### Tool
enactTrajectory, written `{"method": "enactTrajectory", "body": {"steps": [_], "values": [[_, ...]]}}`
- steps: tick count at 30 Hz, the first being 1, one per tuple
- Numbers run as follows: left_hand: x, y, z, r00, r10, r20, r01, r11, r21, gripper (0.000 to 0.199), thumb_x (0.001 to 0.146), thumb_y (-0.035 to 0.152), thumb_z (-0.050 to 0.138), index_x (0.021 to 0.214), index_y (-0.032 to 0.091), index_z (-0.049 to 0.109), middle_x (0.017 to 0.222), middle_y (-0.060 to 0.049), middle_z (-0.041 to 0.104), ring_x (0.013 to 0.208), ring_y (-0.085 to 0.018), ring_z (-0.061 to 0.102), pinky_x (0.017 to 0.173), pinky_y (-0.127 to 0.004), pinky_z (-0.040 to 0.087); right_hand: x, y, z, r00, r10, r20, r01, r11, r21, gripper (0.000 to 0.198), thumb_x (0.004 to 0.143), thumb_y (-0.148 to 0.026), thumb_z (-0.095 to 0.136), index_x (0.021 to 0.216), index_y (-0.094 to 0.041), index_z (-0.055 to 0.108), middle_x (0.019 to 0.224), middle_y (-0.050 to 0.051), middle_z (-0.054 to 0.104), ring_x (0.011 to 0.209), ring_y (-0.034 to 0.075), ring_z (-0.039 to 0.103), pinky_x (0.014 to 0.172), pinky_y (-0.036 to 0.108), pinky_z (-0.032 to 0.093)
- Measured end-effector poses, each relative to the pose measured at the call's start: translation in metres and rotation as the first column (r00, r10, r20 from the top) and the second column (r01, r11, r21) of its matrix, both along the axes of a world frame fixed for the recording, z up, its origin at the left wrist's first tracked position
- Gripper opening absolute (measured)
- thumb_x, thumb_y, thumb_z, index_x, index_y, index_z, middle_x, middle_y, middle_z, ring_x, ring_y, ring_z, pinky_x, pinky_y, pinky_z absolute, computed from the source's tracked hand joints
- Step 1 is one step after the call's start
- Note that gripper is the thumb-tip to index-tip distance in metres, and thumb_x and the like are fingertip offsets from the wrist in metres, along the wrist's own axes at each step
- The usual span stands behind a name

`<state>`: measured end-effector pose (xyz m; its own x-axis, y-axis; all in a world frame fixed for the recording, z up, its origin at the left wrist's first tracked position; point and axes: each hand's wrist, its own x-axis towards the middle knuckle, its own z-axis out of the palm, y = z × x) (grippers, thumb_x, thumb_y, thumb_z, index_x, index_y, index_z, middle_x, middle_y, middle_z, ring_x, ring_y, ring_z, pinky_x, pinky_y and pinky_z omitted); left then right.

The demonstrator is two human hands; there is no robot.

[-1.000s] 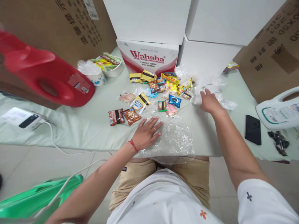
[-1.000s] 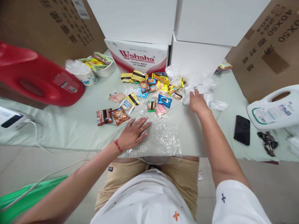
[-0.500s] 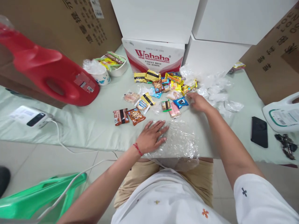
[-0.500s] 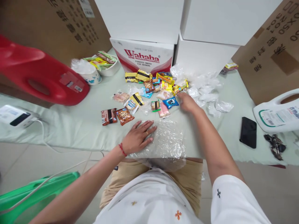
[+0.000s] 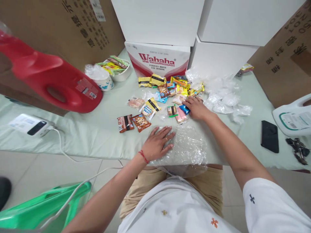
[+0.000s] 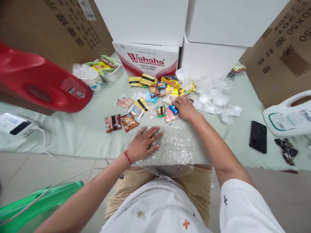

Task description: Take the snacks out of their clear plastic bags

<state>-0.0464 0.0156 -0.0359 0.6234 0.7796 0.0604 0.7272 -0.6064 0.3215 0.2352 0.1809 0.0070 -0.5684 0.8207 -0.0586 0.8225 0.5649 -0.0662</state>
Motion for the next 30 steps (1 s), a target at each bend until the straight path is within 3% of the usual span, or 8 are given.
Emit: {"method": "enactTrajectory", "body": {"steps": [5, 8, 11, 13, 16, 19, 22, 30], "values": [[-0.001, -0.001, -0.002, 1.000, 0.000, 0.019, 0.000, 1.000, 0.001, 0.056, 0.106, 0.054, 0.039, 0.156, 0.030, 0.048, 0.170, -0.006, 0.038, 0.156, -0.027, 0.038, 0.130, -0.055, 0.018, 0.010, -0.025, -0.005, 0.974, -0.214, 0.077, 0.217, 0.976, -0.033, 0.045, 0.093, -0.036, 0.059, 0.130, -0.012, 0.066, 0.127, 0.024, 0.066, 0.123, 0.040, 0.054, 0.100, 0.050, 0.047], [-0.002, 0.000, -0.003, 0.999, -0.002, 0.036, 0.002, 1.000, -0.003, 0.056, 0.107, 0.054, 0.038, 0.156, 0.031, 0.048, 0.169, -0.006, 0.038, 0.156, -0.027, 0.038, 0.130, -0.054, 0.018, 0.030, -0.037, 0.007, 0.891, -0.437, 0.119, 0.445, 0.894, -0.052, 0.040, 0.090, -0.046, 0.063, 0.115, -0.017, 0.071, 0.117, 0.022, 0.070, 0.114, 0.041, 0.060, 0.087, 0.047, 0.051], [-0.002, 0.000, -0.003, 0.999, -0.001, 0.047, 0.002, 1.000, -0.006, 0.056, 0.107, 0.054, 0.039, 0.157, 0.031, 0.048, 0.169, -0.006, 0.039, 0.156, -0.027, 0.038, 0.130, -0.055, 0.018, 0.034, -0.036, 0.022, 0.804, -0.594, 0.035, 0.595, 0.803, -0.041, 0.039, 0.088, -0.050, 0.065, 0.109, -0.018, 0.072, 0.107, 0.019, 0.073, 0.103, 0.039, 0.066, 0.079, 0.043, 0.050], [-0.002, 0.001, -0.003, 0.999, -0.001, 0.043, 0.001, 1.000, -0.009, 0.056, 0.107, 0.053, 0.039, 0.157, 0.030, 0.048, 0.169, -0.006, 0.039, 0.156, -0.027, 0.037, 0.130, -0.056, 0.018, 0.024, -0.032, 0.028, 0.800, -0.595, -0.075, 0.592, 0.804, -0.063, 0.038, 0.090, -0.051, 0.061, 0.109, -0.019, 0.071, 0.104, 0.016, 0.074, 0.096, 0.035, 0.068, 0.076, 0.039, 0.049], [-0.001, 0.001, -0.003, 0.999, -0.001, 0.034, 0.002, 1.000, -0.015, 0.055, 0.107, 0.053, 0.040, 0.156, 0.029, 0.049, 0.169, -0.007, 0.039, 0.156, -0.027, 0.037, 0.129, -0.057, 0.020, -0.011, -0.029, 0.026, 0.843, -0.508, -0.180, 0.503, 0.861, -0.075, 0.041, 0.093, -0.052, 0.057, 0.115, -0.020, 0.069, 0.110, 0.015, 0.074, 0.097, 0.032, 0.068, 0.077, 0.036, 0.050], [-0.001, 0.000, -0.003, 0.999, 0.001, 0.032, 0.000, 1.000, -0.016, 0.055, 0.105, 0.052, 0.044, 0.154, 0.029, 0.051, 0.169, -0.007, 0.039, 0.156, -0.027, 0.038, 0.129, -0.057, 0.020, -0.049, -0.036, 0.014, 0.891, -0.440, -0.112, 0.428, 0.896, -0.114, 0.055, 0.090, -0.057, 0.063, 0.130, -0.019, 0.063, 0.124, 0.018, 0.068, 0.110, 0.036, 0.065, 0.083, 0.039, 0.052], [-0.001, 0.000, -0.003, 0.999, 0.006, 0.045, -0.006, 1.000, -0.015, 0.055, 0.105, 0.051, 0.046, 0.155, 0.030, 0.051, 0.169, -0.007, 0.040, 0.156, -0.028, 0.038, 0.130, -0.057, 0.020, -0.066, -0.043, 0.003, 0.901, -0.432, -0.042, 0.422, 0.894, -0.149, 0.067, 0.088, -0.056, 0.067, 0.142, -0.018, 0.055, 0.133, 0.021, 0.062, 0.119, 0.039, 0.060, 0.087, 0.043, 0.054], [-0.001, 0.000, -0.004, 0.997, 0.012, 0.076, -0.011, 1.000, -0.015, 0.055, 0.103, 0.050, 0.050, 0.155, 0.031, 0.051, 0.168, -0.006, 0.042, 0.155, -0.029, 0.039, 0.130, -0.057, 0.020, -0.002, -0.020, 0.000, 0.906, -0.414, -0.090, 0.413, 0.910, -0.036, 0.046, 0.092, -0.049, 0.066, 0.124, -0.016, 0.067, 0.125, 0.021, 0.064, 0.117, 0.039, 0.057, 0.097, 0.047, 0.050]]}}
